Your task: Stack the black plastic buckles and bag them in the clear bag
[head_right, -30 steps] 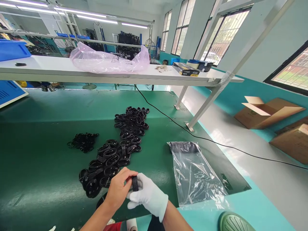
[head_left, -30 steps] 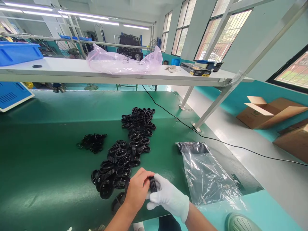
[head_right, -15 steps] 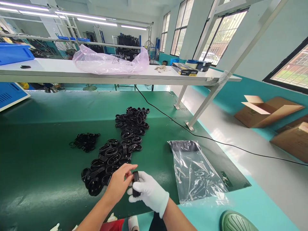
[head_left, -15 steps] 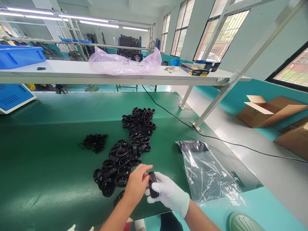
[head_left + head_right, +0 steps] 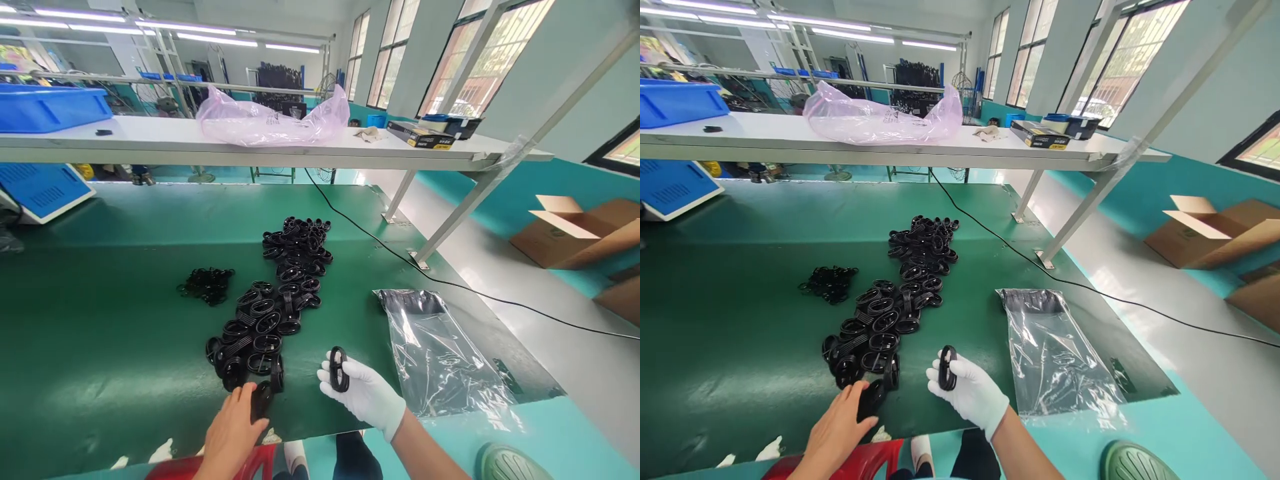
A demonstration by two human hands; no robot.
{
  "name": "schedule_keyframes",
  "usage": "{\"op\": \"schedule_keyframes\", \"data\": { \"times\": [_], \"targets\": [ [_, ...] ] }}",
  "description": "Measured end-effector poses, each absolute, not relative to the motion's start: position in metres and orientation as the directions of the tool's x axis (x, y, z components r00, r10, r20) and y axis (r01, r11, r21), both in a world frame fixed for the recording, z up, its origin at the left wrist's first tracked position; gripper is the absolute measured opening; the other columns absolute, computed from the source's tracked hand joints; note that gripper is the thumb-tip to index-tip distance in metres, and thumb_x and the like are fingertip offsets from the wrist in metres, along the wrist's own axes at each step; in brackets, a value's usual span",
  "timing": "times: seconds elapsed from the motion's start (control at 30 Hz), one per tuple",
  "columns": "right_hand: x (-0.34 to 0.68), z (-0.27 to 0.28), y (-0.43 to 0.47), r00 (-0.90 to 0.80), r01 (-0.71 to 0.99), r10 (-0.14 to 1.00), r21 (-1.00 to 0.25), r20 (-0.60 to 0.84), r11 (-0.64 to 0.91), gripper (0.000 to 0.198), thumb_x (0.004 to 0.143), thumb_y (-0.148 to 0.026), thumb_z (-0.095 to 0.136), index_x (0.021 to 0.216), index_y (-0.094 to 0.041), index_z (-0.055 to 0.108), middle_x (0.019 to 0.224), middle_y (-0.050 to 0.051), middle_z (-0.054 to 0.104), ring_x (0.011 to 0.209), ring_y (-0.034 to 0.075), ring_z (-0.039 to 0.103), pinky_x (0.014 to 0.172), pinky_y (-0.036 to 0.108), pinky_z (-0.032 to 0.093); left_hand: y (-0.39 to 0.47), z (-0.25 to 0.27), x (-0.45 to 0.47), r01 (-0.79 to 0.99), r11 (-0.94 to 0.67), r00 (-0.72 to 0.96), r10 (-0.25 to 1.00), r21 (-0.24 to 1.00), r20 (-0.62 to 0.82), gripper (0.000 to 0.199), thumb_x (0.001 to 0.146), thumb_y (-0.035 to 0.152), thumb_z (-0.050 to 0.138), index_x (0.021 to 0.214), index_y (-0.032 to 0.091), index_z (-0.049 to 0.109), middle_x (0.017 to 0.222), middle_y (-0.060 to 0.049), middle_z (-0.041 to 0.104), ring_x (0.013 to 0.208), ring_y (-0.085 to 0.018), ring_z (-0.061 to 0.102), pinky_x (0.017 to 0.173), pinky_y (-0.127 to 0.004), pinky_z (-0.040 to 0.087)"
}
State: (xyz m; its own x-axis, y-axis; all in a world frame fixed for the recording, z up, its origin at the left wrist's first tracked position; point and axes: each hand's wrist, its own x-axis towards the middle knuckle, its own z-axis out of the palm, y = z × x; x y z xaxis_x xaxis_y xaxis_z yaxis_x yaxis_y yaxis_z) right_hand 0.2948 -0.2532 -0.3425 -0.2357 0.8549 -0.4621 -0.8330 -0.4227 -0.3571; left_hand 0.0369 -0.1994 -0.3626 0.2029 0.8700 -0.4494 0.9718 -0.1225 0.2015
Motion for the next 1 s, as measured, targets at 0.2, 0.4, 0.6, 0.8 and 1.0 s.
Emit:
{"op": "schedule_keyframes", "data": {
  "times": [0.2, 0.4, 0.6, 0.8, 1.0],
  "targets": [
    [0.297, -0.35, -0.251, -0.235, -0.816, 0.849, -0.377, -0.473, -0.437, 0.037, 0.062, -0.024, 0.074, 0.097, -0.021, 0.06, 0.097, 0.004, 0.061, 0.095, 0.019, 0.057, 0.09, 0.04, 0.038, -0.204, -0.367, 0.039, 0.987, -0.13, 0.159, 0.9, 0.099, -0.405, 0.043, 0.075, 0.024, 0.048, 0.117, 0.018, 0.046, 0.109, -0.008, 0.054, 0.1, -0.025, 0.051, 0.08, -0.035, 0.038],
    [0.3, -0.35, -0.255, -0.171, -0.78, 0.879, -0.484, -0.445, -0.397, 0.043, 0.057, -0.029, 0.078, 0.094, -0.019, 0.058, 0.09, 0.003, 0.059, 0.086, 0.016, 0.057, 0.084, 0.036, 0.04, -0.2, -0.352, 0.067, 0.929, -0.341, 0.365, 0.91, 0.145, -0.197, 0.032, 0.081, 0.024, 0.043, 0.111, 0.021, 0.053, 0.107, -0.006, 0.056, 0.099, -0.022, 0.048, 0.08, -0.033, 0.034],
    [0.301, -0.365, -0.253, 0.093, -0.538, 0.814, -0.717, -0.573, -0.443, 0.046, 0.051, -0.027, 0.077, 0.091, -0.018, 0.056, 0.081, 0.002, 0.058, 0.077, 0.017, 0.059, 0.071, 0.034, 0.046, -0.185, -0.355, 0.098, 0.83, -0.551, 0.521, 0.82, -0.08, -0.239, 0.025, 0.076, 0.004, 0.043, 0.085, 0.017, 0.063, 0.094, -0.008, 0.059, 0.092, -0.024, 0.048, 0.078, -0.037, 0.031],
    [0.305, -0.389, -0.229, 0.267, -0.183, 0.759, -0.804, -0.594, -0.565, 0.044, 0.052, -0.021, 0.067, 0.095, -0.016, 0.058, 0.091, 0.008, 0.065, 0.084, 0.023, 0.061, 0.068, 0.033, 0.049, -0.193, -0.365, 0.123, 0.805, -0.565, 0.592, 0.787, 0.182, -0.173, 0.01, 0.081, 0.022, 0.05, 0.081, 0.023, 0.06, 0.089, -0.001, 0.06, 0.09, -0.02, 0.048, 0.077, -0.034, 0.031],
    [0.31, -0.409, -0.219, 0.321, -0.038, 0.736, -0.785, -0.596, -0.619, 0.043, 0.053, -0.017, 0.064, 0.096, -0.013, 0.061, 0.094, 0.008, 0.065, 0.09, 0.021, 0.06, 0.074, 0.027, 0.048, -0.202, -0.371, 0.134, 0.879, -0.333, 0.448, 0.821, 0.341, -0.354, 0.019, 0.076, 0.021, 0.053, 0.095, 0.024, 0.056, 0.086, 0.002, 0.061, 0.087, -0.016, 0.053, 0.077, -0.029, 0.034]
  ]
}}
